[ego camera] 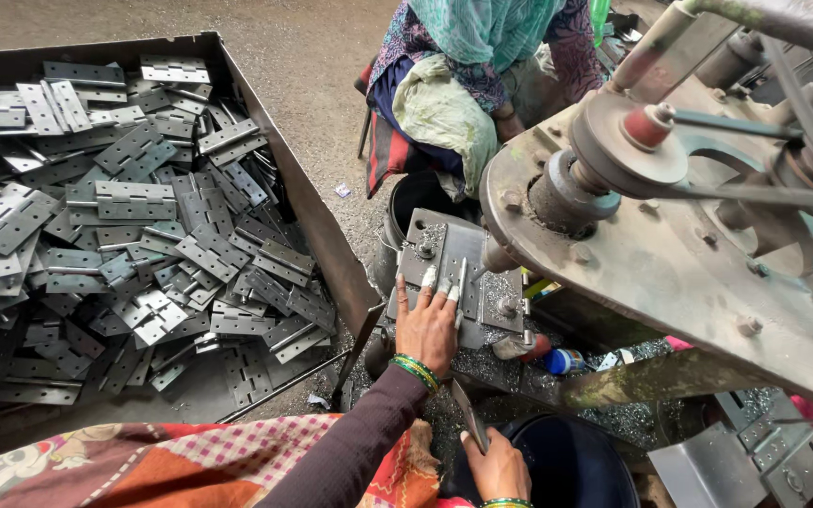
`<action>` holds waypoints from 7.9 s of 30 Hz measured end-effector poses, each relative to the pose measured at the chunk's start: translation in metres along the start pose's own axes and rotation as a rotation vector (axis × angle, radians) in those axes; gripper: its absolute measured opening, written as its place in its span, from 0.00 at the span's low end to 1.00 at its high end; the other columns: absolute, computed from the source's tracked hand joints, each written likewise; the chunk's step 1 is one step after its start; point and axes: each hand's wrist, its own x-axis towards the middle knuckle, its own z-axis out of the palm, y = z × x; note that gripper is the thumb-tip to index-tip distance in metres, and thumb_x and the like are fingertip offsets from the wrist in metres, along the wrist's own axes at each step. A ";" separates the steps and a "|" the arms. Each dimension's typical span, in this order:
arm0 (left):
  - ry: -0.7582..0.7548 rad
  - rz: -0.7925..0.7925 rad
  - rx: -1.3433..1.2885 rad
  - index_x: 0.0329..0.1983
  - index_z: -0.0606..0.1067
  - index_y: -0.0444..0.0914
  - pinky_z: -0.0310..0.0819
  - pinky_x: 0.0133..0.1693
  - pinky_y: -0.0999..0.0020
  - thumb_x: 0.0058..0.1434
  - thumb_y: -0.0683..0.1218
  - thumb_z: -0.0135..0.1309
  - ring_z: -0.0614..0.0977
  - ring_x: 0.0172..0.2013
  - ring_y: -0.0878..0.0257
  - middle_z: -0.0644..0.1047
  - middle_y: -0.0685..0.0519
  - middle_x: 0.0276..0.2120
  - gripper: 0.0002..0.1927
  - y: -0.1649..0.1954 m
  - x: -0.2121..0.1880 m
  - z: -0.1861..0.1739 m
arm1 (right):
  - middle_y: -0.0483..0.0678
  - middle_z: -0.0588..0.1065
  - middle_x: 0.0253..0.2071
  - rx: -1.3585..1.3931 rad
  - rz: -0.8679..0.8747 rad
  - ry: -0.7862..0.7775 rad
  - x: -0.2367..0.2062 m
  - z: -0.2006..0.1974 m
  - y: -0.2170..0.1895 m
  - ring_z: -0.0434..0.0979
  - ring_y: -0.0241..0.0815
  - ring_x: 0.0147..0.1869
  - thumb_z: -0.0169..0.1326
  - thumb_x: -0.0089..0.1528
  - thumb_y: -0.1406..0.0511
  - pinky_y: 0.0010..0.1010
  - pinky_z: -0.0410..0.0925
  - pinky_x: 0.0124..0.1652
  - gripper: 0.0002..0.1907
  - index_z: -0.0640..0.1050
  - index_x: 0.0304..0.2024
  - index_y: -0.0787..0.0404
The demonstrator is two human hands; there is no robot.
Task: The person repeatedly picks metal hinges from a bin, places them on a grinding machine, and operates the lever to grind the edges. The person handles the hinges one at a time, using a tool to position them under the grinding wheel.
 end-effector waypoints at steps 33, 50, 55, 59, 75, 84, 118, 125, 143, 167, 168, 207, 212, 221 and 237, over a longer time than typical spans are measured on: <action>0.174 0.036 0.081 0.60 0.73 0.38 0.23 0.70 0.37 0.61 0.42 0.47 0.63 0.70 0.52 0.73 0.49 0.62 0.23 -0.010 0.022 0.008 | 0.60 0.82 0.39 0.062 -0.038 -0.063 0.002 0.007 0.011 0.81 0.62 0.50 0.56 0.55 0.43 0.48 0.73 0.49 0.26 0.84 0.40 0.54; 0.195 0.041 0.013 0.56 0.75 0.39 0.24 0.71 0.37 0.62 0.43 0.50 0.68 0.67 0.53 0.75 0.50 0.60 0.19 -0.010 0.012 0.015 | 0.62 0.81 0.41 -0.029 0.019 -0.031 0.002 0.001 0.004 0.81 0.63 0.51 0.56 0.57 0.41 0.47 0.73 0.51 0.28 0.84 0.41 0.54; -0.038 0.007 0.106 0.58 0.74 0.39 0.20 0.70 0.34 0.63 0.41 0.47 0.66 0.69 0.54 0.73 0.50 0.62 0.19 -0.012 0.015 0.023 | 0.59 0.81 0.42 -0.029 0.020 -0.061 0.002 -0.002 0.004 0.81 0.62 0.52 0.54 0.57 0.43 0.47 0.72 0.51 0.24 0.82 0.45 0.49; -0.106 0.004 0.121 0.60 0.72 0.39 0.20 0.69 0.34 0.63 0.42 0.46 0.65 0.68 0.52 0.68 0.49 0.66 0.21 -0.012 0.019 0.025 | 0.61 0.82 0.40 -0.061 0.053 0.005 -0.002 0.006 0.000 0.84 0.60 0.49 0.52 0.57 0.39 0.46 0.75 0.49 0.30 0.83 0.42 0.55; -0.025 0.020 0.144 0.52 0.76 0.39 0.19 0.70 0.34 0.61 0.40 0.50 0.67 0.69 0.54 0.77 0.51 0.53 0.16 -0.007 0.044 0.018 | 0.59 0.81 0.39 -0.042 0.003 -0.098 0.000 -0.002 0.002 0.81 0.63 0.50 0.54 0.59 0.44 0.48 0.72 0.50 0.24 0.82 0.42 0.53; -0.081 0.017 0.145 0.49 0.77 0.41 0.18 0.69 0.33 0.62 0.39 0.50 0.69 0.65 0.56 0.77 0.54 0.52 0.13 -0.013 0.043 0.023 | 0.62 0.80 0.40 -0.072 0.045 0.025 -0.010 -0.015 -0.007 0.81 0.63 0.52 0.57 0.59 0.41 0.45 0.73 0.52 0.28 0.83 0.43 0.56; -0.109 -0.014 0.057 0.49 0.77 0.41 0.19 0.71 0.33 0.67 0.43 0.50 0.68 0.67 0.54 0.75 0.52 0.58 0.10 -0.008 0.044 0.021 | 0.59 0.81 0.39 -0.045 0.011 -0.051 -0.034 -0.066 -0.039 0.81 0.62 0.50 0.55 0.57 0.42 0.48 0.72 0.49 0.25 0.80 0.44 0.50; 0.237 0.084 0.189 0.52 0.78 0.37 0.21 0.69 0.34 0.54 0.39 0.51 0.70 0.66 0.53 0.78 0.51 0.54 0.21 -0.007 0.022 0.011 | 0.57 0.82 0.40 -0.025 -0.023 -0.045 -0.036 -0.065 -0.041 0.81 0.61 0.51 0.55 0.57 0.43 0.48 0.72 0.49 0.24 0.81 0.43 0.50; 0.033 -0.017 0.114 0.45 0.78 0.40 0.20 0.70 0.34 0.62 0.41 0.50 0.67 0.67 0.54 0.76 0.51 0.56 0.10 -0.009 0.054 0.013 | 0.58 0.82 0.39 -0.054 0.027 -0.055 -0.021 -0.042 -0.020 0.83 0.60 0.49 0.54 0.58 0.43 0.47 0.73 0.48 0.23 0.82 0.44 0.49; -0.029 -0.010 0.047 0.49 0.76 0.38 0.22 0.72 0.36 0.66 0.41 0.48 0.67 0.68 0.54 0.76 0.50 0.53 0.11 -0.006 0.051 0.022 | 0.59 0.82 0.40 -0.010 0.070 -0.051 -0.004 -0.004 -0.002 0.82 0.63 0.50 0.54 0.58 0.43 0.47 0.73 0.50 0.24 0.82 0.45 0.50; -0.003 -0.007 0.077 0.49 0.76 0.39 0.22 0.72 0.35 0.64 0.40 0.48 0.67 0.67 0.54 0.76 0.50 0.53 0.11 -0.006 0.051 0.024 | 0.59 0.82 0.40 -0.008 0.082 -0.041 -0.006 -0.001 -0.005 0.83 0.62 0.49 0.54 0.58 0.44 0.47 0.73 0.50 0.24 0.82 0.45 0.51; 0.066 0.412 0.013 0.63 0.73 0.49 0.53 0.70 0.48 0.66 0.47 0.53 0.69 0.67 0.59 0.74 0.56 0.62 0.21 -0.171 -0.114 -0.030 | 0.57 0.83 0.29 0.011 -0.148 0.105 0.037 0.003 0.013 0.88 0.53 0.37 0.62 0.55 0.47 0.39 0.76 0.48 0.23 0.82 0.35 0.59; -0.045 -0.037 0.227 0.60 0.69 0.41 0.52 0.65 0.45 0.60 0.53 0.60 0.66 0.65 0.53 0.71 0.48 0.60 0.27 -0.233 -0.126 -0.046 | 0.54 0.82 0.31 -0.055 -0.111 -0.004 0.044 0.007 0.019 0.86 0.53 0.41 0.60 0.56 0.45 0.40 0.74 0.50 0.23 0.82 0.38 0.55; -0.075 -0.115 0.310 0.62 0.68 0.40 0.56 0.64 0.47 0.53 0.50 0.62 0.68 0.63 0.51 0.70 0.47 0.60 0.33 -0.223 -0.127 -0.016 | 0.53 0.84 0.34 -0.084 -0.061 -0.109 0.042 -0.002 0.024 0.87 0.52 0.45 0.56 0.58 0.43 0.41 0.74 0.51 0.24 0.80 0.43 0.52; 0.210 -0.364 -0.150 0.47 0.78 0.38 0.77 0.46 0.58 0.53 0.43 0.62 0.81 0.40 0.55 0.81 0.47 0.39 0.17 -0.229 -0.126 -0.044 | 0.55 0.85 0.37 -0.125 0.018 -0.212 0.005 -0.033 -0.011 0.87 0.54 0.49 0.52 0.61 0.42 0.42 0.74 0.53 0.26 0.79 0.45 0.53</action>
